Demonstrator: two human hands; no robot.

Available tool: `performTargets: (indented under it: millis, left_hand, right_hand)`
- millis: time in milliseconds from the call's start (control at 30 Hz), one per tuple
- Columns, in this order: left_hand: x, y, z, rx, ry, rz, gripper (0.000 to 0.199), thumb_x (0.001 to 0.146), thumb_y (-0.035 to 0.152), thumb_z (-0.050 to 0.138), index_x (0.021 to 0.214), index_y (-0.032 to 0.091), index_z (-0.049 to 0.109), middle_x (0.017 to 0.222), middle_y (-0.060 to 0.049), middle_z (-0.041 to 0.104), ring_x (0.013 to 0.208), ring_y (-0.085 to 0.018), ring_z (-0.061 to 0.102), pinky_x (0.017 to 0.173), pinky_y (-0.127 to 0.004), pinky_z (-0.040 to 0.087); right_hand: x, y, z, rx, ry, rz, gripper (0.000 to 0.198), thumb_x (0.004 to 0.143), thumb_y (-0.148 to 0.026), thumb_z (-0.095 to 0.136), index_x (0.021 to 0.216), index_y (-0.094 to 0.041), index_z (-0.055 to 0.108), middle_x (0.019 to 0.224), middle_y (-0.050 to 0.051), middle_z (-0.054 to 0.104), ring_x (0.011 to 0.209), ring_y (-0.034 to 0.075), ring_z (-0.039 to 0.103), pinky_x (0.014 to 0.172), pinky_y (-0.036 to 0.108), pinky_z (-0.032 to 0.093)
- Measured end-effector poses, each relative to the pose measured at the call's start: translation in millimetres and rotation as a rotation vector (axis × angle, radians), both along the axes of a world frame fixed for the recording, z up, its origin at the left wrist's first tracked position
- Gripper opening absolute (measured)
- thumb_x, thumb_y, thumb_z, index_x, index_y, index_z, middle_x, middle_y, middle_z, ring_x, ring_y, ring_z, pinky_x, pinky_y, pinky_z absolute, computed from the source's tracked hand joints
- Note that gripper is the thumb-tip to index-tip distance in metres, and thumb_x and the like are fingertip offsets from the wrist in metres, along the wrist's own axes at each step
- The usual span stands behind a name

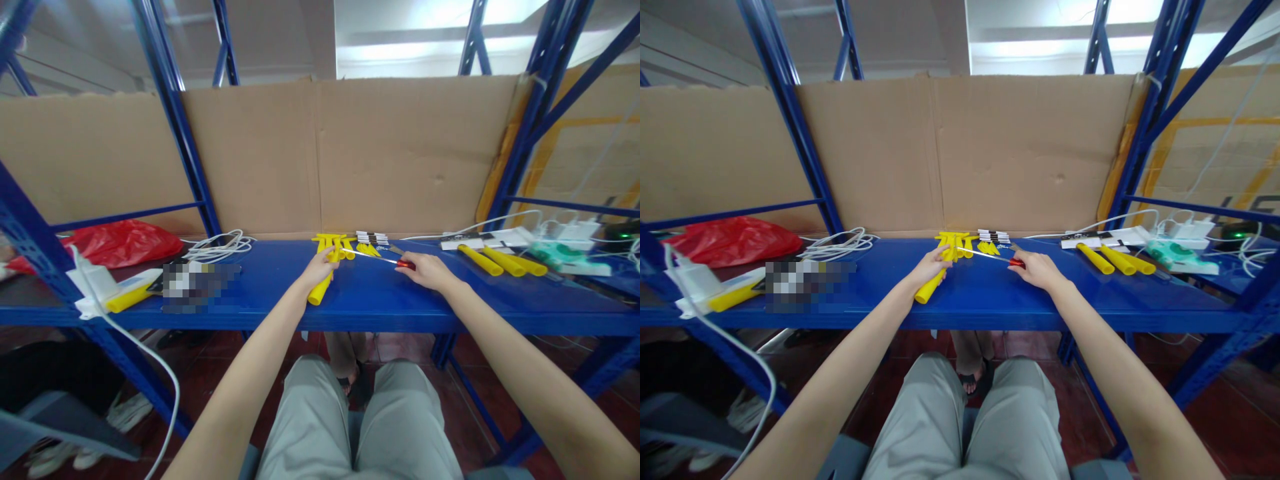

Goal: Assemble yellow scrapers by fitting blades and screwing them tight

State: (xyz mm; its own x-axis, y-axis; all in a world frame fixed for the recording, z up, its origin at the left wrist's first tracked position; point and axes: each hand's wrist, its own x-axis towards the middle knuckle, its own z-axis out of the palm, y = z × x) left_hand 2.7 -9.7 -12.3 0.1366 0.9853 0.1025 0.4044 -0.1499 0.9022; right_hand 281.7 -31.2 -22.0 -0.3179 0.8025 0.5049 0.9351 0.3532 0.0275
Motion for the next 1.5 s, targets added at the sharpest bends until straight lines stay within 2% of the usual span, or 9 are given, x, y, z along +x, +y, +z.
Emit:
performTargets:
  millis: [167, 400, 533, 733, 933, 1033, 1133, 1333, 1500]
  left_hand:
    - [1.2, -4.8, 3.3, -0.016, -0.011, 0.010, 0.068, 0.082, 0.009, 0.051, 0.147, 0.019, 0.034, 0.086, -0.004, 0.062, 0.044, -0.006, 0.047, 0.044, -0.019, 0.040]
    - [2.4, -7.5, 5.9, -0.027, -0.037, 0.018, 0.067, 0.082, 0.007, 0.053, 0.145, 0.019, 0.037, 0.077, -0.001, 0.061, 0.044, -0.005, 0.046, 0.047, -0.019, 0.041]
    - [0.6, -5.0, 4.2, -0.004, -0.051, -0.001, 0.067, 0.081, 0.009, 0.057, 0.144, 0.019, 0.039, 0.074, 0.000, 0.062, 0.045, -0.006, 0.048, 0.049, -0.019, 0.042]
    - [1.9, -7.2, 5.8, -0.019, -0.042, 0.014, 0.066, 0.082, 0.005, 0.053, 0.145, 0.018, 0.037, 0.074, 0.000, 0.061, 0.043, -0.005, 0.046, 0.046, -0.019, 0.041]
    - [2.7, -7.8, 5.9, -0.014, -0.033, 0.015, 0.067, 0.082, 0.005, 0.052, 0.145, 0.017, 0.036, 0.077, -0.001, 0.061, 0.043, -0.005, 0.046, 0.045, -0.018, 0.040]
    - [2.7, -6.5, 4.9, -0.012, -0.032, 0.011, 0.068, 0.081, 0.006, 0.051, 0.146, 0.018, 0.035, 0.085, -0.004, 0.064, 0.043, -0.005, 0.046, 0.046, -0.019, 0.042]
    - [2.7, -5.4, 4.1, -0.008, -0.030, 0.006, 0.068, 0.081, 0.006, 0.052, 0.146, 0.018, 0.035, 0.089, -0.005, 0.064, 0.043, -0.004, 0.046, 0.046, -0.019, 0.042]
    - [2.8, -5.1, 4.2, 0.013, -0.016, 0.014, 0.066, 0.082, 0.006, 0.053, 0.145, 0.017, 0.037, 0.086, -0.004, 0.065, 0.043, -0.005, 0.047, 0.047, -0.019, 0.041]
    - [2.9, -5.6, 4.8, 0.018, 0.004, 0.018, 0.066, 0.083, 0.005, 0.052, 0.145, 0.017, 0.037, 0.090, -0.005, 0.065, 0.043, -0.004, 0.046, 0.046, -0.018, 0.040]
  right_hand:
    - [-2.7, -1.4, -0.5, -0.007, -0.027, -0.042, 0.026, 0.091, -0.037, 0.044, 0.100, -0.022, 0.063, 0.103, 0.009, 0.072, 0.087, 0.025, 0.067, 0.065, 0.030, 0.043]
    - [0.2, 2.3, -1.8, -0.026, 0.040, -0.021, 0.018, 0.084, -0.036, 0.054, 0.096, -0.023, 0.054, 0.079, 0.005, 0.070, 0.067, 0.022, 0.064, 0.055, 0.027, 0.038]
    - [2.7, 3.1, -2.1, 0.082, -0.012, -0.034, 0.013, 0.085, -0.034, 0.053, 0.092, -0.024, 0.056, 0.080, 0.005, 0.069, 0.069, 0.022, 0.064, 0.055, 0.027, 0.036]
    - [4.4, -0.3, -1.1, 0.203, -0.028, -0.013, 0.031, 0.090, -0.043, 0.047, 0.103, -0.021, 0.065, 0.096, 0.009, 0.071, 0.085, 0.024, 0.065, 0.059, 0.029, 0.040]
    - [3.7, 0.3, -1.6, 0.201, -0.020, -0.018, 0.035, 0.093, -0.045, 0.042, 0.105, -0.021, 0.065, 0.100, 0.009, 0.072, 0.086, 0.024, 0.066, 0.062, 0.029, 0.041]
    - [4.0, 2.2, -1.6, 0.182, -0.021, -0.055, 0.029, 0.088, -0.046, 0.050, 0.101, -0.022, 0.062, 0.090, 0.007, 0.072, 0.078, 0.023, 0.066, 0.058, 0.028, 0.039]
    - [4.0, 2.8, -0.9, 0.168, -0.039, -0.094, 0.021, 0.088, -0.039, 0.050, 0.096, -0.023, 0.060, 0.081, 0.006, 0.071, 0.072, 0.023, 0.065, 0.054, 0.027, 0.034]
    - [4.4, -0.4, -0.7, 0.208, -0.080, -0.027, 0.026, 0.092, -0.036, 0.043, 0.101, -0.022, 0.063, 0.092, 0.009, 0.070, 0.081, 0.022, 0.064, 0.056, 0.027, 0.035]
    - [4.3, -1.5, -0.5, 0.149, -0.077, -0.003, 0.032, 0.093, -0.040, 0.041, 0.107, -0.021, 0.063, 0.102, 0.010, 0.070, 0.087, 0.023, 0.065, 0.059, 0.028, 0.039]
